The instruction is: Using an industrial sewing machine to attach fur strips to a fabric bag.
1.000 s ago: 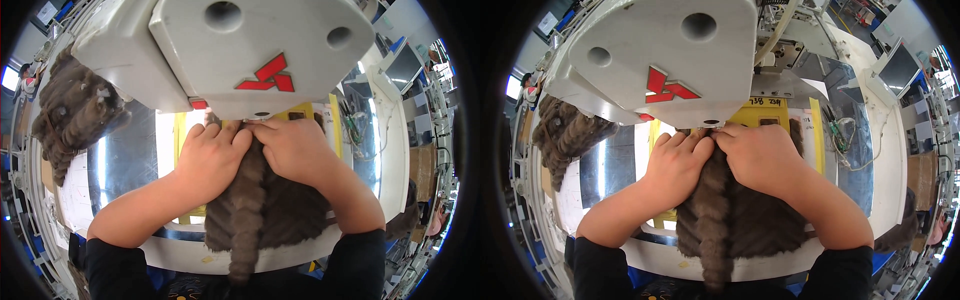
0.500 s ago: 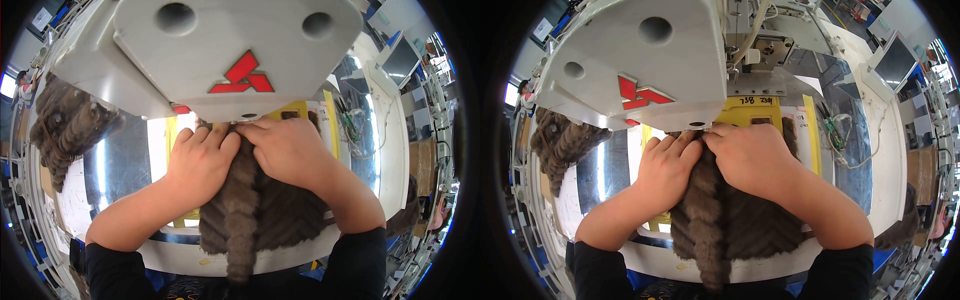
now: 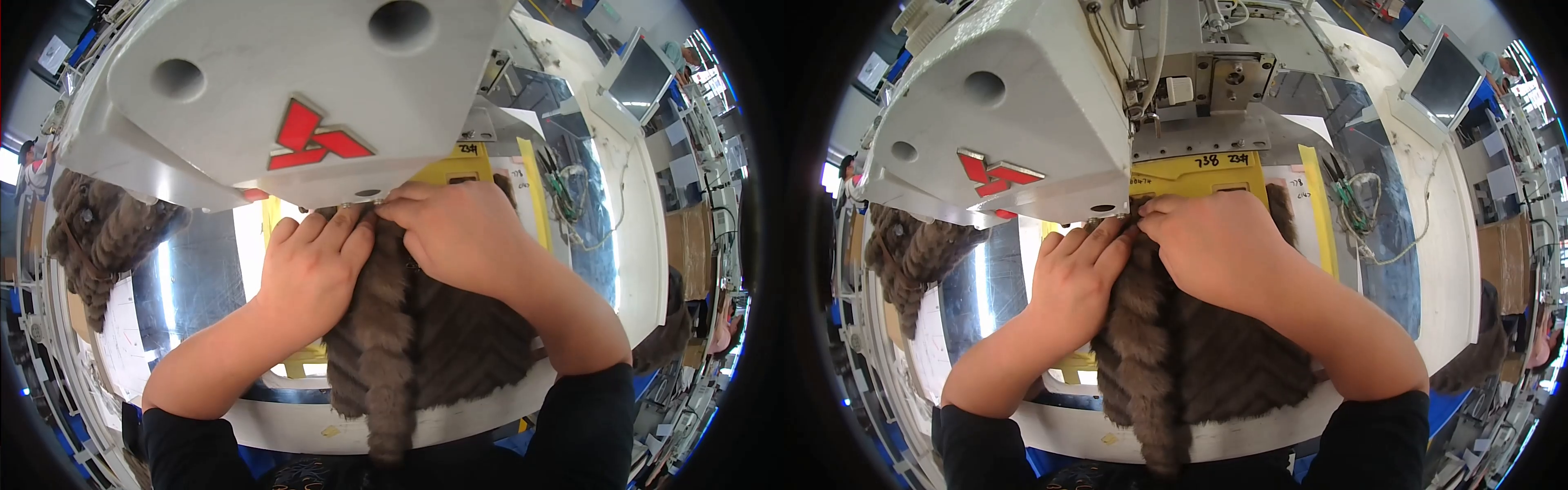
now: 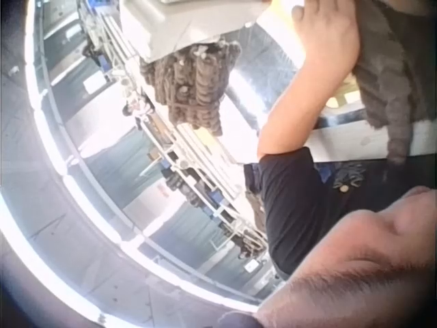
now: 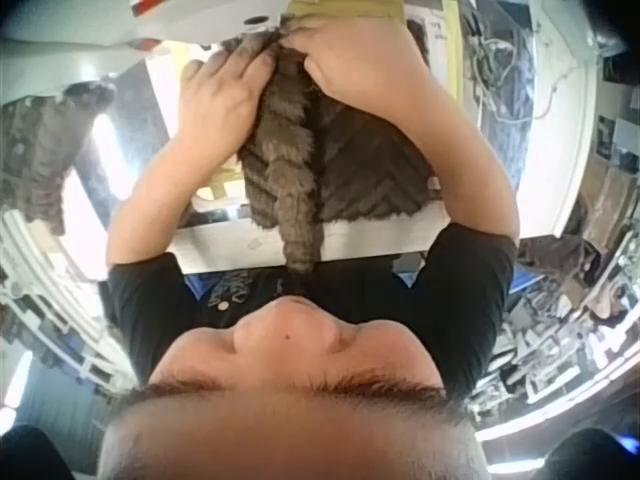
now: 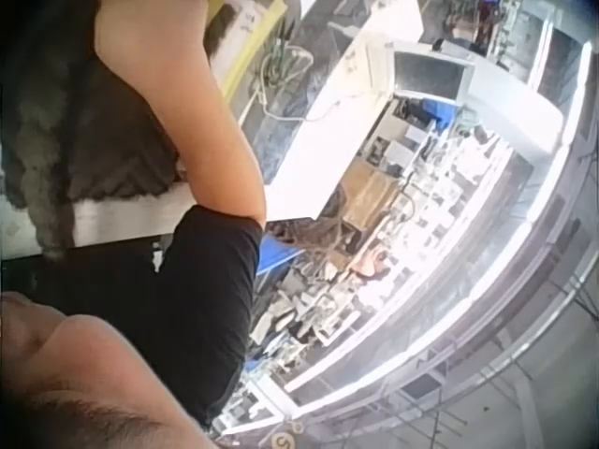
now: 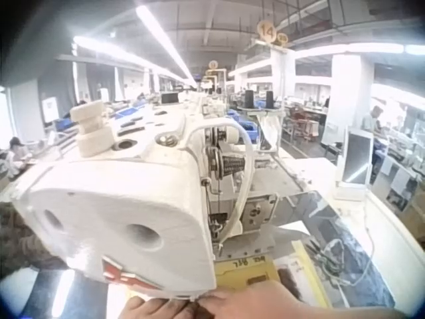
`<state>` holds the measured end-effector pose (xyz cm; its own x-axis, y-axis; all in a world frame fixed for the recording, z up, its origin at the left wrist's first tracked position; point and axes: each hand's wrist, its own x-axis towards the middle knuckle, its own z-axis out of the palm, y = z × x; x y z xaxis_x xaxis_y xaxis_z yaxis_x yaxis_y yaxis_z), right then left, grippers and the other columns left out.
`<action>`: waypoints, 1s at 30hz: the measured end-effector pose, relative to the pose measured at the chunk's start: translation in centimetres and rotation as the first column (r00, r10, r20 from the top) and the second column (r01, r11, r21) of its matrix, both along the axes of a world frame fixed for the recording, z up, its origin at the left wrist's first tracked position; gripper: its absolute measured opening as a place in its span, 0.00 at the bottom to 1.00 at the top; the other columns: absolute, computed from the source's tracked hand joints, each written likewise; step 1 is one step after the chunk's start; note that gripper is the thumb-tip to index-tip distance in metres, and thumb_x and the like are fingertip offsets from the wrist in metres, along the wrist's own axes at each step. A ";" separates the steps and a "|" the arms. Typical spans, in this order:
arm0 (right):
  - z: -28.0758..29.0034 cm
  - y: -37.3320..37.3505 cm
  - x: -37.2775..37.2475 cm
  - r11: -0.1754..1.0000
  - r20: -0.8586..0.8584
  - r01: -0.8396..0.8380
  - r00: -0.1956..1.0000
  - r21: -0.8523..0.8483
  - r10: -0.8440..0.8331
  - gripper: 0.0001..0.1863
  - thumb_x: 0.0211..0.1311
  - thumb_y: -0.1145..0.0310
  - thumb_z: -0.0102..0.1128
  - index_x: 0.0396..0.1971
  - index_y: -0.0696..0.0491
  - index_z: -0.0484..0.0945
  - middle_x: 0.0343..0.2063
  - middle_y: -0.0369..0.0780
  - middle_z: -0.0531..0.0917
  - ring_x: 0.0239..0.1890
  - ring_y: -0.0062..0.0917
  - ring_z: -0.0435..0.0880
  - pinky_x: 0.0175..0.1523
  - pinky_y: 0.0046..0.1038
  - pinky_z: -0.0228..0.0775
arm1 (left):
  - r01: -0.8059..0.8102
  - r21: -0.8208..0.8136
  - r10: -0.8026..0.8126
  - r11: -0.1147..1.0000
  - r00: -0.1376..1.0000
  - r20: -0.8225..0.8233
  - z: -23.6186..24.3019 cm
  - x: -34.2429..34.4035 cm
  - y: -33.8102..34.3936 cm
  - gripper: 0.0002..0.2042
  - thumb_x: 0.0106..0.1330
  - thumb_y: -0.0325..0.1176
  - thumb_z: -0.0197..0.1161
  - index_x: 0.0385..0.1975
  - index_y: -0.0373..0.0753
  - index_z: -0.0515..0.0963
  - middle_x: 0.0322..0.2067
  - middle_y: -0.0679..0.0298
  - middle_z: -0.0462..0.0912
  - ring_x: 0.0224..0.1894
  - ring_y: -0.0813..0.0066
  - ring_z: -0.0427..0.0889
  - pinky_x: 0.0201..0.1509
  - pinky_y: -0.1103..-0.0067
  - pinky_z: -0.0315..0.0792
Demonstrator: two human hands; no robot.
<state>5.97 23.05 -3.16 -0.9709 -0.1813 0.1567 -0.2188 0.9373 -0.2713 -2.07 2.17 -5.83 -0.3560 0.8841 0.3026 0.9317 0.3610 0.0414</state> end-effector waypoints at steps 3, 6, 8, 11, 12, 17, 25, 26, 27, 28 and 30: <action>-0.3 0.7 -0.3 0.999 -0.009 -0.049 0.999 -0.017 0.049 0.13 0.58 0.70 0.60 0.42 0.50 0.87 0.45 0.33 0.88 0.41 0.30 0.89 0.41 0.34 0.81 | 0.009 0.005 -0.009 1.000 1.000 -0.005 -0.1 -0.1 -0.1 0.20 0.57 0.29 0.58 0.51 0.36 0.81 0.55 0.58 0.84 0.42 0.65 0.81 0.46 0.71 0.70; -1.5 2.0 -0.7 0.989 -0.070 -0.137 0.989 -0.061 0.133 0.15 0.58 0.70 0.59 0.44 0.49 0.87 0.48 0.33 0.88 0.42 0.32 0.88 0.43 0.36 0.81 | 0.013 0.013 -0.013 1.000 1.000 0.007 -0.2 0.0 0.0 0.20 0.57 0.29 0.58 0.51 0.36 0.81 0.56 0.59 0.83 0.42 0.65 0.81 0.46 0.71 0.70; -1.3 2.3 -0.8 0.972 -0.132 -0.207 0.972 -0.107 0.193 0.16 0.58 0.71 0.59 0.46 0.49 0.87 0.50 0.33 0.88 0.42 0.32 0.88 0.43 0.37 0.81 | 0.000 0.019 0.000 1.000 1.000 0.023 -0.2 0.0 -0.1 0.20 0.58 0.29 0.58 0.51 0.36 0.81 0.56 0.59 0.83 0.42 0.65 0.81 0.46 0.72 0.70; -0.1 2.0 -0.7 0.987 0.025 -0.129 0.991 -0.092 0.132 0.17 0.58 0.71 0.58 0.46 0.49 0.87 0.50 0.34 0.88 0.43 0.34 0.88 0.46 0.36 0.82 | 0.008 0.031 -0.009 0.999 0.999 0.048 0.0 0.0 -0.2 0.20 0.59 0.29 0.56 0.52 0.37 0.81 0.56 0.60 0.83 0.42 0.66 0.81 0.46 0.71 0.71; -0.3 2.0 -0.7 0.988 0.021 -0.109 0.993 -0.108 0.112 0.16 0.58 0.72 0.58 0.45 0.49 0.88 0.48 0.34 0.89 0.44 0.34 0.88 0.47 0.36 0.82 | 0.030 0.049 -0.032 0.998 0.999 0.037 -0.2 -0.1 -0.4 0.23 0.56 0.30 0.60 0.54 0.38 0.80 0.57 0.60 0.82 0.42 0.66 0.81 0.45 0.71 0.71; -0.5 2.0 -1.4 0.988 -0.005 -0.100 0.995 -0.119 0.100 0.15 0.58 0.72 0.57 0.42 0.49 0.89 0.45 0.35 0.90 0.44 0.34 0.89 0.48 0.35 0.82 | 0.113 0.039 -0.119 0.993 0.972 0.201 1.3 1.0 -1.7 0.36 0.43 0.36 0.73 0.60 0.42 0.77 0.62 0.61 0.79 0.41 0.66 0.79 0.45 0.70 0.72; -0.6 1.7 -1.6 0.988 0.041 -0.031 0.998 -0.152 0.037 0.15 0.56 0.75 0.59 0.42 0.51 0.90 0.41 0.40 0.90 0.44 0.38 0.88 0.49 0.37 0.81 | 0.157 -0.015 -0.151 0.987 0.968 0.200 0.8 1.4 -1.9 0.41 0.38 0.40 0.77 0.61 0.44 0.75 0.65 0.60 0.76 0.42 0.67 0.77 0.44 0.70 0.71; -0.6 1.6 -1.6 0.988 0.045 -0.038 0.998 -0.149 0.045 0.15 0.56 0.75 0.59 0.42 0.51 0.90 0.41 0.40 0.90 0.44 0.38 0.88 0.49 0.37 0.81 | 0.149 -0.012 -0.144 0.989 0.968 0.204 0.7 1.4 -2.0 0.41 0.38 0.40 0.77 0.61 0.44 0.75 0.65 0.60 0.76 0.42 0.67 0.77 0.44 0.70 0.71; -0.6 1.5 -1.6 0.986 0.038 -0.039 0.998 -0.162 0.045 0.15 0.56 0.75 0.59 0.42 0.51 0.90 0.40 0.40 0.90 0.44 0.39 0.88 0.48 0.37 0.81 | 0.147 -0.008 -0.142 0.989 0.967 0.210 0.7 1.4 -2.0 0.40 0.38 0.40 0.77 0.60 0.44 0.75 0.64 0.60 0.77 0.42 0.67 0.77 0.44 0.70 0.72; -0.6 1.5 -1.6 0.984 0.031 -0.037 0.999 -0.174 0.043 0.15 0.56 0.75 0.59 0.41 0.50 0.90 0.40 0.41 0.90 0.43 0.39 0.88 0.48 0.38 0.81 | 0.147 -0.004 -0.143 0.989 0.966 0.216 0.6 1.4 -2.0 0.40 0.38 0.41 0.77 0.59 0.44 0.75 0.63 0.59 0.77 0.42 0.66 0.77 0.44 0.69 0.72; -0.7 1.6 -1.6 0.984 0.039 -0.028 0.999 -0.176 0.036 0.15 0.56 0.75 0.59 0.41 0.50 0.90 0.39 0.41 0.89 0.42 0.40 0.88 0.47 0.38 0.80 | 0.150 -0.007 -0.144 0.989 0.962 0.232 0.7 1.4 -2.0 0.40 0.38 0.41 0.77 0.59 0.44 0.75 0.63 0.59 0.77 0.43 0.66 0.78 0.44 0.69 0.72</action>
